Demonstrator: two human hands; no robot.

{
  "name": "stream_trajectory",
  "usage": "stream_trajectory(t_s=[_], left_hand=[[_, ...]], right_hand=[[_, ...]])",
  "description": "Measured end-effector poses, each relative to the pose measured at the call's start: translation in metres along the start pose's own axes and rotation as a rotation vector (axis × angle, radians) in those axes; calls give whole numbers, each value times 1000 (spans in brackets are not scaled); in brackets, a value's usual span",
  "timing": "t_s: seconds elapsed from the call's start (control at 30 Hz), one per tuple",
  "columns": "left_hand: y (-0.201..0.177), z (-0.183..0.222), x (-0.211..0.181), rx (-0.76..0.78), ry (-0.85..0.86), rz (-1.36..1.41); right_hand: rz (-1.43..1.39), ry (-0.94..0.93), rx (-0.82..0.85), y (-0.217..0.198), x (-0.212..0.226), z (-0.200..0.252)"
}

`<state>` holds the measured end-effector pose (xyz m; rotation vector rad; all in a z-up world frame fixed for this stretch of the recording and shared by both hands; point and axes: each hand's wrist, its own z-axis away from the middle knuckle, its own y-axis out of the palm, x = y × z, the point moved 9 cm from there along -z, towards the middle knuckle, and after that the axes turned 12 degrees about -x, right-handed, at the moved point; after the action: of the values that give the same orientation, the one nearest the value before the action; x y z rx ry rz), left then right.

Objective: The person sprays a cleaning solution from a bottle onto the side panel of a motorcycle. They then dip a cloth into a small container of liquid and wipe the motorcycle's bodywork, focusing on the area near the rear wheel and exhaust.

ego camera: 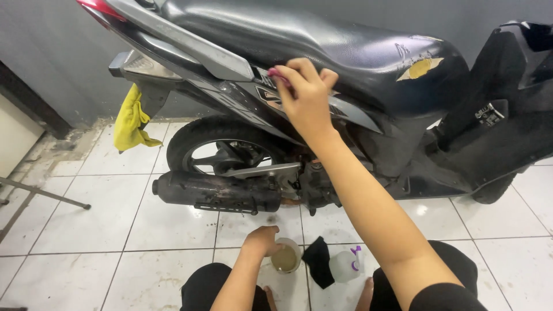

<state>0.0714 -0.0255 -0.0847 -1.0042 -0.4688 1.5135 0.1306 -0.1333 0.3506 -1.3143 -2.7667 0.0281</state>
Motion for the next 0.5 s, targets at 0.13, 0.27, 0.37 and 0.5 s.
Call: stream_trajectory(t_s=[0.13,0.27,0.37,0.5], left_hand=[[-7,12,-7,-1,-2,53],[-9,14,-14,-8,17,31],[-10,15,-21,-9,34,18],[-13,15,-30,-38,88,3]], right_hand=[[-93,-94,71,1,11,-2],[6,-43,60,-56,-29,26],[141,73,-58,-116,-81,76],[254,197,-232,-158,-129,136]])
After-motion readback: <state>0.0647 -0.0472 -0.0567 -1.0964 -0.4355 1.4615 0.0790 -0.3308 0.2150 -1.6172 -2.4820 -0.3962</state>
